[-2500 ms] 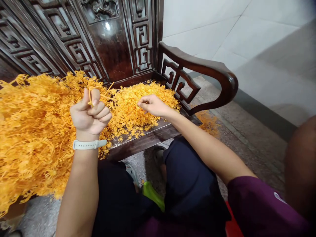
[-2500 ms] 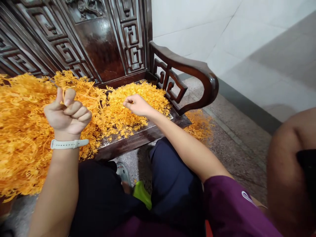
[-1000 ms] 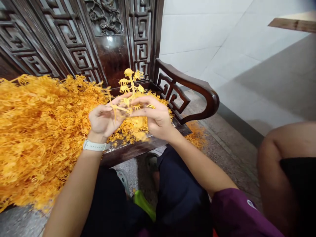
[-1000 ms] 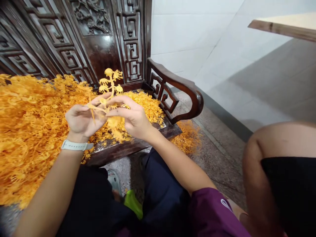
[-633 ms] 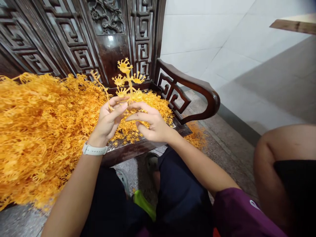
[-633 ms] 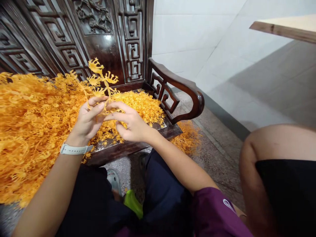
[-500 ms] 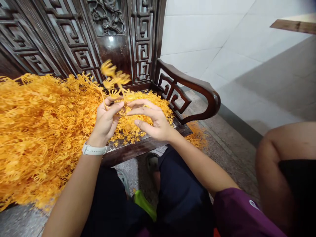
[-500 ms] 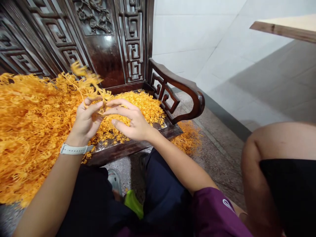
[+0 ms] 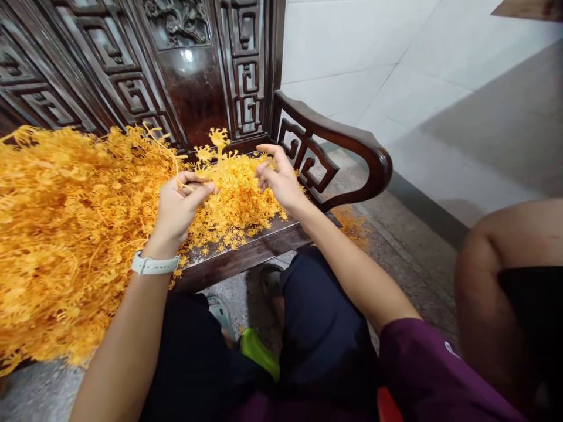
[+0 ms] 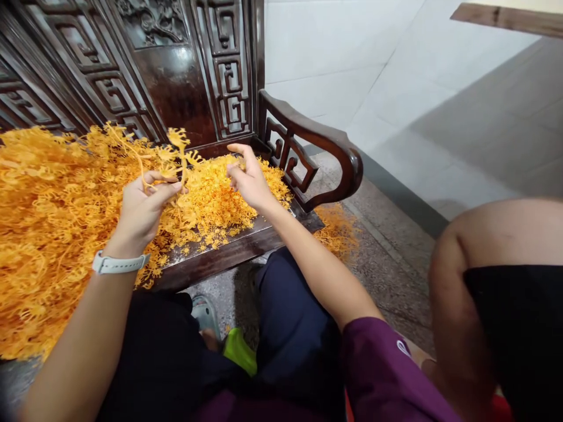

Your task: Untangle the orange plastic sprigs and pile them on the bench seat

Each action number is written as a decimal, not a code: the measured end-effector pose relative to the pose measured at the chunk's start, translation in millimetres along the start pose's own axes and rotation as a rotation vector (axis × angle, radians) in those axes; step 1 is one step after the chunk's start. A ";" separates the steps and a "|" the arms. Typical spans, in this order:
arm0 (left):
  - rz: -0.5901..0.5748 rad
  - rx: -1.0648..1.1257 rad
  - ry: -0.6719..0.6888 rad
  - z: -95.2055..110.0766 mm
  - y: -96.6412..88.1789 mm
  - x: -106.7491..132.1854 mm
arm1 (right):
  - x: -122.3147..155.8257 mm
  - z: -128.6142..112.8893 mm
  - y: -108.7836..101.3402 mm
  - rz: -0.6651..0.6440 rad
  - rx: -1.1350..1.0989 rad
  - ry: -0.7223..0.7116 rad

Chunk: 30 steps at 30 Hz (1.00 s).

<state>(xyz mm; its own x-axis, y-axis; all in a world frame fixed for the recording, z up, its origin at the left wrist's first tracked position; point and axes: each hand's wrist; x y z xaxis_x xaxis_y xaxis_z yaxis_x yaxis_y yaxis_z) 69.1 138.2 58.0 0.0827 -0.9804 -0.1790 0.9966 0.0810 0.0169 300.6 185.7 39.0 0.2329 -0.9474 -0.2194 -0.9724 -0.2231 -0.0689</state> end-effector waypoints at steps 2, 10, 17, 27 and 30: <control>-0.005 -0.070 -0.004 -2.8 1.3 -1.2 | -9.8 17.8 -2.5 -0.072 0.139 0.009; -0.037 -0.189 -0.015 -6.5 9.2 0.8 | -29.4 44.0 -3.8 -0.065 0.292 -0.054; -0.017 -0.290 0.022 -14.3 15.2 1.2 | -9.7 8.9 14.2 -0.083 -0.205 0.072; -0.027 -0.481 0.084 -12.1 17.7 4.5 | -0.9 -2.2 16.7 -0.141 -0.512 0.203; -0.096 -0.587 0.191 -10.3 21.5 9.0 | -0.7 -2.2 18.7 -0.132 -0.607 0.348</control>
Point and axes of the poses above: each hand's wrist, its own x-axis away from the middle knuckle, its own y-axis out of the palm, z = x × y, and after that the axes turned 4 degrees about -z, right-handed
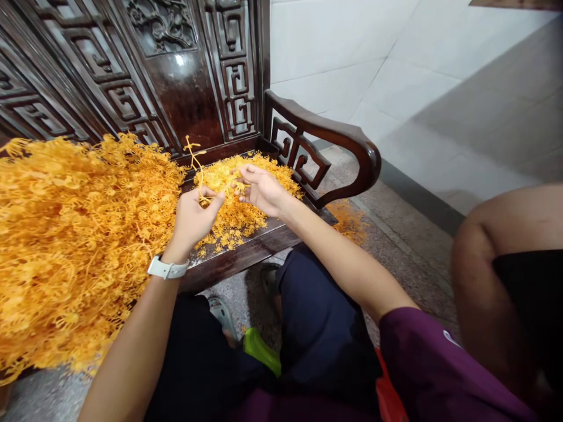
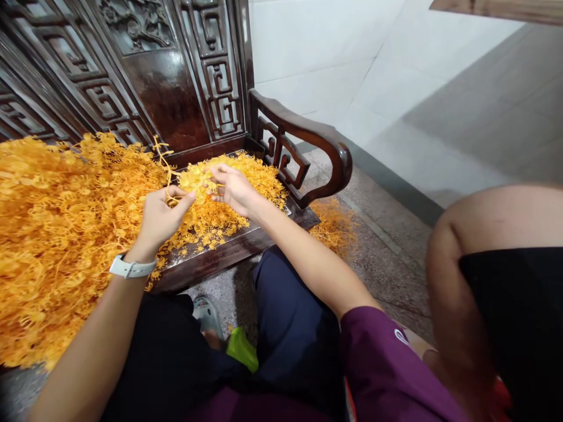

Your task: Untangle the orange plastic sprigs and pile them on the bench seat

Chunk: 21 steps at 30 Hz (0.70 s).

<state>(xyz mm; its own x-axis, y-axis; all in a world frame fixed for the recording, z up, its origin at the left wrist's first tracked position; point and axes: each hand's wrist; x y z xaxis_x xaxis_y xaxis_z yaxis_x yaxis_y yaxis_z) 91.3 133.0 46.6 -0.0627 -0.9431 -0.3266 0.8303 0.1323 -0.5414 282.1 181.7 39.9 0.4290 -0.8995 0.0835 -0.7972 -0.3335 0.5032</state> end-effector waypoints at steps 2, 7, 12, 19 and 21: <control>-0.001 -0.073 0.104 3.2 3.2 3.0 | -1.1 2.7 2.8 0.037 -0.020 0.030; -0.150 -0.075 0.168 12.0 9.3 8.2 | -6.7 11.4 10.0 0.161 0.106 -0.050; -0.272 0.312 -0.014 11.0 -2.1 4.2 | 0.1 3.5 17.9 0.027 0.098 -0.056; -0.559 0.640 -0.157 9.9 -34.3 1.1 | 15.7 -8.6 25.6 -0.414 0.215 -0.203; -0.651 0.607 -0.153 9.4 -40.6 2.6 | 16.3 -6.5 25.3 -0.510 0.256 -0.241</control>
Point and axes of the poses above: each hand's wrist, its own x-axis away from the middle knuckle, its own y-axis out of the palm, z = x × y, and after that the axes turned 4 degrees about -z, right-handed
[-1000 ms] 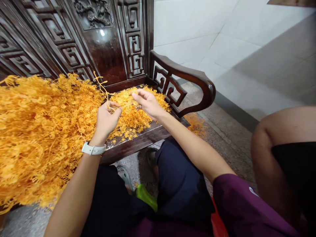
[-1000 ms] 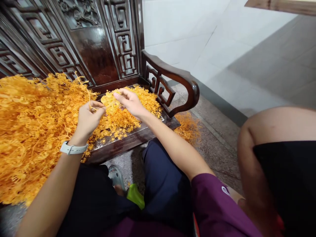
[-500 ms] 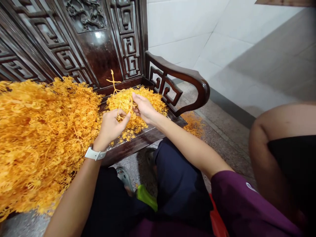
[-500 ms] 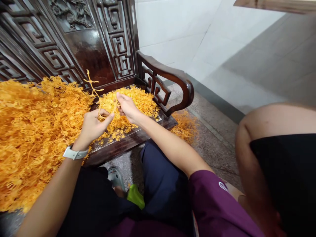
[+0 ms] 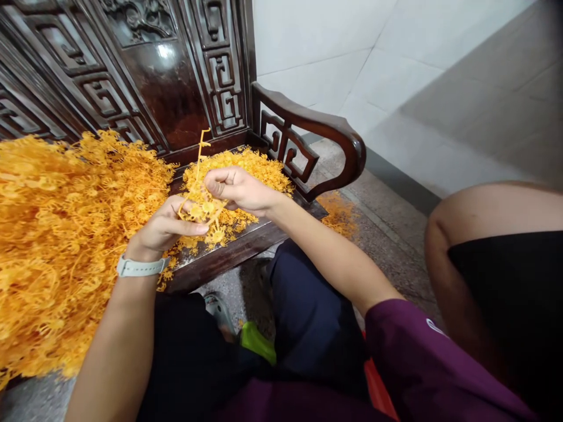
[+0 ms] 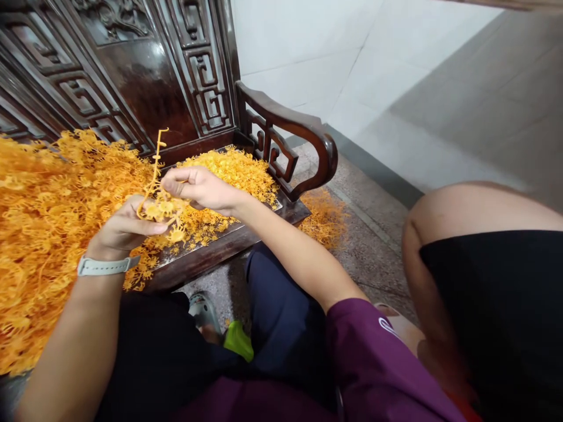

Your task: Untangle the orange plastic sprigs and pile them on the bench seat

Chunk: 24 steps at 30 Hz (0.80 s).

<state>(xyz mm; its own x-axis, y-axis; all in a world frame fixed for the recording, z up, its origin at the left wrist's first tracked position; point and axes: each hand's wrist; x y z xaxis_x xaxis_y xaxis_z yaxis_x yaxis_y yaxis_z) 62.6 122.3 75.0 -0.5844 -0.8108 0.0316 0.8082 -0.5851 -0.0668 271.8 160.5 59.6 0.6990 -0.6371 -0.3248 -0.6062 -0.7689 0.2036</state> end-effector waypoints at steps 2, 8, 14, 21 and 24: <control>-0.039 -0.018 -0.042 0.2 -3.4 3.7 | 1.1 1.7 -0.6 -0.068 0.022 -0.020; -0.076 -0.011 -0.088 2.5 -3.9 2.6 | 3.4 -2.0 -5.7 -0.091 0.005 0.016; -0.029 0.037 -0.007 5.5 9.8 -6.0 | 0.5 -3.2 -11.1 0.112 0.018 0.071; 0.083 0.017 0.005 0.1 10.8 -10.6 | -2.9 -0.2 -12.4 0.252 0.048 0.066; 0.156 0.038 0.010 0.3 13.2 -15.7 | -10.2 -0.6 -16.7 0.310 0.021 0.058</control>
Point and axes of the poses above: each hand's wrist, its own x-axis away from the middle knuckle, its own y-axis out of the palm, z = x × y, and after that the axes turned 4 degrees about -z, right-handed
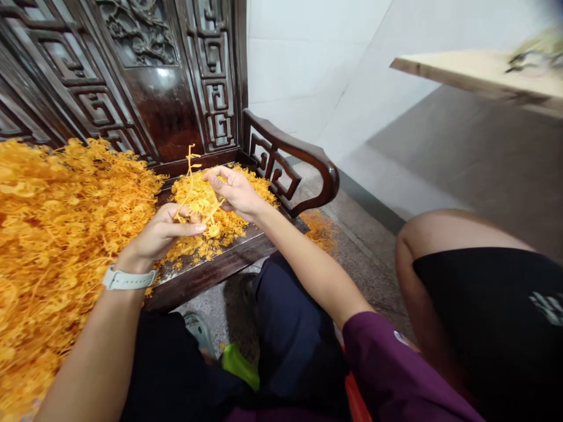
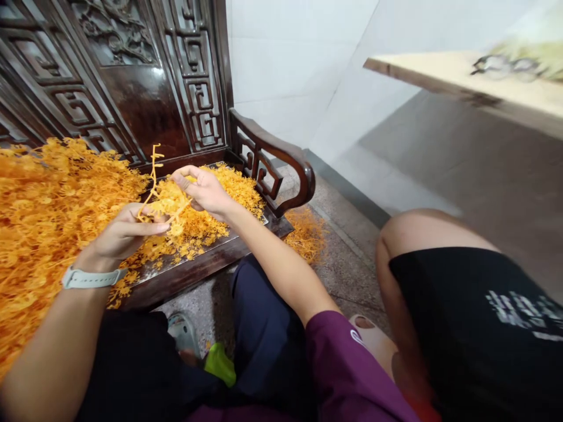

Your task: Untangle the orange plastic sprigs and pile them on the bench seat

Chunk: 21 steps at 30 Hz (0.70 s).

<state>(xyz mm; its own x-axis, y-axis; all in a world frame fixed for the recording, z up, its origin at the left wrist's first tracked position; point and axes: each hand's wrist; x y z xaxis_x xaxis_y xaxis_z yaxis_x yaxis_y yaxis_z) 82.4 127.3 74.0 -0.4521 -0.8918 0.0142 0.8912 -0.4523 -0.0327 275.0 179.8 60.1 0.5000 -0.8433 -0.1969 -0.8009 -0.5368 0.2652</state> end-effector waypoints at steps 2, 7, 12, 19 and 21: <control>0.017 0.050 -0.002 3.0 1.0 5.3 | -7.1 -1.3 -14.7 0.122 -0.041 -0.029; 0.316 0.272 0.009 6.3 -19.5 47.6 | -2.3 2.1 -86.9 0.759 -0.137 -0.110; 0.423 0.185 -0.035 -5.5 -37.5 47.1 | 14.9 31.7 -102.8 0.712 -0.094 0.126; 0.300 0.089 -0.012 -15.9 -22.3 17.4 | -9.1 50.9 -69.8 0.407 0.274 0.039; 0.273 -0.017 0.001 -19.4 -20.2 14.0 | -12.6 57.1 -68.1 0.330 0.407 -0.016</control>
<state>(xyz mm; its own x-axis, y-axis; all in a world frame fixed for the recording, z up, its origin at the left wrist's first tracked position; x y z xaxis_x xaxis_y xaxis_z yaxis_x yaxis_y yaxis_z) 57.3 124.0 55.4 -0.1953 -0.9808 0.0015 0.9794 -0.1951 -0.0517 304.4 228.4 -9.4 0.1964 -0.9638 -0.1802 -0.9799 -0.1862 -0.0718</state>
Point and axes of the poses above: each hand's wrist, its own x-axis away from the middle knuckle, its own y-axis out of the palm, z = x × y, and after that the axes turned 4 degrees about -z, right-handed
